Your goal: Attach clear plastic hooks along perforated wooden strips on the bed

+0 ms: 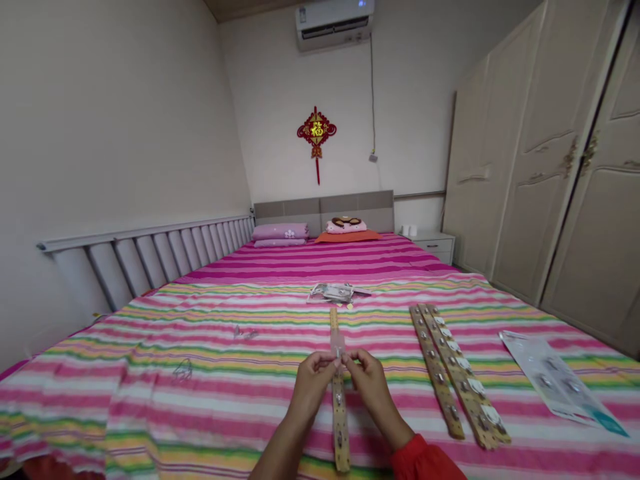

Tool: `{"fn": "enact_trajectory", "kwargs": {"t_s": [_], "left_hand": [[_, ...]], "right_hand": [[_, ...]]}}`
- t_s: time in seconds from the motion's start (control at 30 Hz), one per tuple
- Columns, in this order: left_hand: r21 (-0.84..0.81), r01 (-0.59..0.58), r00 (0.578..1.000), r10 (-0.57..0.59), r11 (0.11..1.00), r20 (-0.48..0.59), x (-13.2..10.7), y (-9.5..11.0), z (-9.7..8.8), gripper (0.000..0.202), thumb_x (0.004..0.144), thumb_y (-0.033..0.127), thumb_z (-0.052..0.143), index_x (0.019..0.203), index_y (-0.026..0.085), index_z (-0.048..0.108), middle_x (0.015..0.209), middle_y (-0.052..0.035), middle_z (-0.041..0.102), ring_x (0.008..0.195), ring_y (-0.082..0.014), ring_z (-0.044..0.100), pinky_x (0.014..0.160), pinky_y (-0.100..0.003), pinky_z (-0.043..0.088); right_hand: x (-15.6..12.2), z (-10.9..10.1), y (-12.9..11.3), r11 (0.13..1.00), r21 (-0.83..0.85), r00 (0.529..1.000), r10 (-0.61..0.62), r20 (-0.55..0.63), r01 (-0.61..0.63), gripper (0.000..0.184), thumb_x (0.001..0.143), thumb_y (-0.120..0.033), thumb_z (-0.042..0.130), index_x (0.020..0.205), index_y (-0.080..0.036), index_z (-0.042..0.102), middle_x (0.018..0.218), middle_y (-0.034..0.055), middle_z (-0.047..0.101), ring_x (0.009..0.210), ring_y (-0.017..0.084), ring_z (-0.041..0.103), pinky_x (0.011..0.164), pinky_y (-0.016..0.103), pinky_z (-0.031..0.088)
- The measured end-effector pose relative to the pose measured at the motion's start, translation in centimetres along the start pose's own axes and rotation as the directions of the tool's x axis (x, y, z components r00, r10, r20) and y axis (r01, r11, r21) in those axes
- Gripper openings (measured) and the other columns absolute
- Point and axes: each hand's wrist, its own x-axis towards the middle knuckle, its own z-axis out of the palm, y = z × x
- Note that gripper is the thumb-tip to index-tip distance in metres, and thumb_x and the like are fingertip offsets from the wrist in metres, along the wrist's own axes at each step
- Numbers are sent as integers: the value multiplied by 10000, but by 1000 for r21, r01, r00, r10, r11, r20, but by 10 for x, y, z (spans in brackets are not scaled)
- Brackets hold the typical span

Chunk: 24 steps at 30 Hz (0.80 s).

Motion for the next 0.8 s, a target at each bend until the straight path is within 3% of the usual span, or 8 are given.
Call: {"fn": "enact_trajectory", "kwargs": {"t_s": [0.2, 0.33, 0.43, 0.53, 0.8], "left_hand": [[60, 39, 997, -35, 997, -67, -1, 8, -9, 231, 577, 367, 758, 649, 162, 678, 619, -18, 658, 641, -156, 606, 651, -261, 454], [104, -24, 998, 29, 994, -53, 3, 14, -12, 336, 545, 321, 779, 837, 165, 720, 767, -41, 682, 687, -156, 597, 660, -259, 454], [243, -154, 988, 151, 958, 32, 7, 16, -12, 337, 594, 300, 749, 915, 198, 734, 836, -44, 670, 690, -147, 566, 643, -245, 437], [342, -257, 964, 216, 904, 155, 10, 16, -12, 203, 657, 277, 695, 835, 199, 755, 792, -47, 656, 696, -147, 555, 645, -236, 416], [240, -86, 984, 44, 967, 173, 20, 4, -15, 123, 584, 238, 734, 599, 154, 645, 553, 8, 582, 539, -114, 494, 553, -223, 360]], "right_hand": [[0, -12, 10, 993, 72, 994, 85, 69, -90, 303, 645, -490, 658, 567, -210, 572, 424, -60, 455, 322, 80, 314, 351, 229, 214], [-3, -17, 11, 995, 12, 978, 100, 183, -104, 239, 673, -409, 625, 564, -216, 536, 426, -76, 436, 324, 80, 316, 370, 225, 238], [-2, -22, 4, 997, -78, 964, 32, 263, -12, 170, 678, -322, 614, 571, -207, 547, 484, -62, 480, 420, 96, 384, 440, 223, 294], [4, -27, -5, 990, -127, 947, -12, 322, 56, 131, 672, -282, 593, 577, -199, 554, 553, -37, 540, 527, 123, 462, 527, 235, 350], [29, -28, -8, 993, -116, 933, 47, 357, -6, 103, 628, -241, 596, 545, -203, 547, 482, -57, 474, 468, 101, 385, 449, 209, 276]]}}
